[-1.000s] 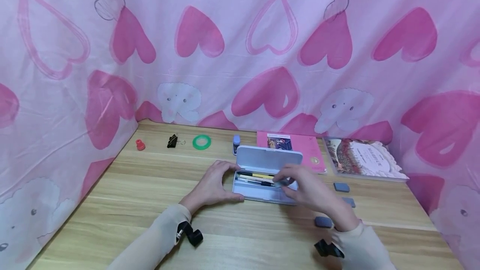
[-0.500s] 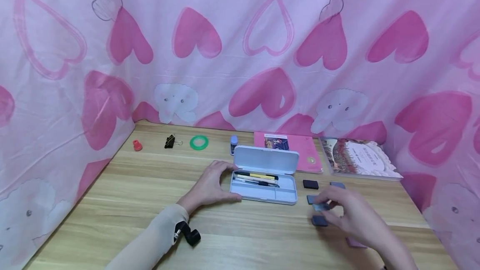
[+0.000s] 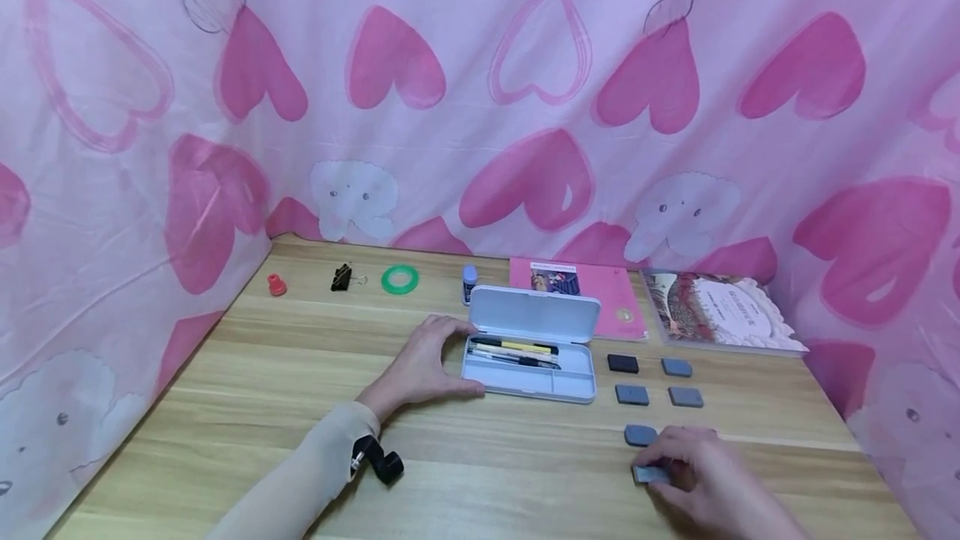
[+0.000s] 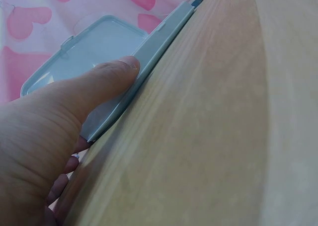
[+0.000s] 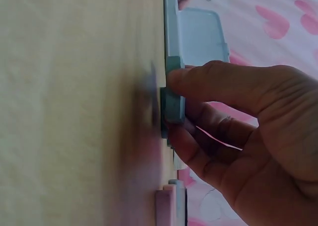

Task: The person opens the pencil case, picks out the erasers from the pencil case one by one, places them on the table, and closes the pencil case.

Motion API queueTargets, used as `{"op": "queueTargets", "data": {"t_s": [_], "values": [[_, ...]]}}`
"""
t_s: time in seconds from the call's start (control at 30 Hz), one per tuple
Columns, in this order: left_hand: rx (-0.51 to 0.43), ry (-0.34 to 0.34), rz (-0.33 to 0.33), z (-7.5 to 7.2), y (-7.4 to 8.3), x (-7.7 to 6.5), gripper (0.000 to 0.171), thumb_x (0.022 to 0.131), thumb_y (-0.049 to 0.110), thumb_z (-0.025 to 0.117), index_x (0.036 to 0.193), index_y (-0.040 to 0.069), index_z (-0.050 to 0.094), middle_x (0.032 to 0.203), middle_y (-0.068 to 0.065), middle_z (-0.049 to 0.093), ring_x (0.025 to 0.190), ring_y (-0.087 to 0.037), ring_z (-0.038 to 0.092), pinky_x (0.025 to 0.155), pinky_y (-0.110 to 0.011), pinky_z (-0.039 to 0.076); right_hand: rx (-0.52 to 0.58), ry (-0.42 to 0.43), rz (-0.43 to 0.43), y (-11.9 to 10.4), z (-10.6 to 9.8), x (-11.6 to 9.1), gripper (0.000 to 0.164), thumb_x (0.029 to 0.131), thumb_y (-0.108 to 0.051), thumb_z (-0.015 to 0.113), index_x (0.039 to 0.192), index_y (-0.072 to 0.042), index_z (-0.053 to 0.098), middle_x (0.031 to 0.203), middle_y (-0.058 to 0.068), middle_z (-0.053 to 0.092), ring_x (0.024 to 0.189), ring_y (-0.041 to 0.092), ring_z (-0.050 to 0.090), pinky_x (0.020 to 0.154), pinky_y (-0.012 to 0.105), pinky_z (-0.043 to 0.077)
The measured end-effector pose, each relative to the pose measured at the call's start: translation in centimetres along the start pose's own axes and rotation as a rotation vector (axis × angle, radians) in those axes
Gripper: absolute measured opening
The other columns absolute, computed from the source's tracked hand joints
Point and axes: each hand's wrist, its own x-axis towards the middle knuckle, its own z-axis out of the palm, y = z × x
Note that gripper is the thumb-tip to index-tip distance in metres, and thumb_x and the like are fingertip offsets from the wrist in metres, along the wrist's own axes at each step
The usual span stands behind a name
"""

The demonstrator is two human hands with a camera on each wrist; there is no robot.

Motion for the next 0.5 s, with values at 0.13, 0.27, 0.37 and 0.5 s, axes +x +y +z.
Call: {"op": "queueTargets", "data": {"t_s": [0.13,0.27,0.37,0.5], "values": [[0.0,-0.004,-0.004,0.0,0.01,-0.03,0.096,0.068,0.072,0.099,0.146,0.026,0.068,0.151,0.005,0.065,0.146,-0.02,0.051,0.13,-0.052,0.039,-0.089,-0.007,0.021,0.01,0.39,0.32,0.025,0.094,-0.03,0.092,0.114,-0.041,0.082,0.105,-0.026,0.069,0.093,0.003,0.054,0.085,0.026,0.053],[0.002,-0.002,-0.005,-0.02,0.02,-0.03,0.096,0.067,0.072,0.099,0.146,0.026,0.068,0.15,0.006,0.065,0.146,-0.019,0.051,0.129,-0.052,0.04,-0.095,-0.012,0.032,0.01,0.56,0.56,0.025,0.093,-0.029,0.093,0.113,-0.04,0.082,0.103,-0.026,0.068,0.092,0.005,0.054,0.084,0.028,0.05],[0.005,-0.004,-0.002,-0.03,-0.04,0.02,0.097,0.067,0.073,0.099,0.146,0.026,0.068,0.15,0.006,0.065,0.146,-0.019,0.051,0.129,-0.052,0.04,-0.073,-0.026,0.045,-0.13,0.45,0.55,0.026,0.092,-0.03,0.093,0.114,-0.039,0.082,0.103,-0.024,0.068,0.092,0.006,0.054,0.082,0.026,0.049],[0.0,-0.007,0.0,-0.13,-0.12,0.09,0.097,0.067,0.074,0.098,0.147,0.026,0.068,0.151,0.006,0.064,0.146,-0.019,0.051,0.129,-0.052,0.04,0.036,0.047,-0.03,-0.86,-0.07,0.47,0.026,0.096,-0.027,0.09,0.119,-0.031,0.081,0.107,-0.018,0.071,0.09,0.004,0.059,0.078,0.022,0.056]]}}
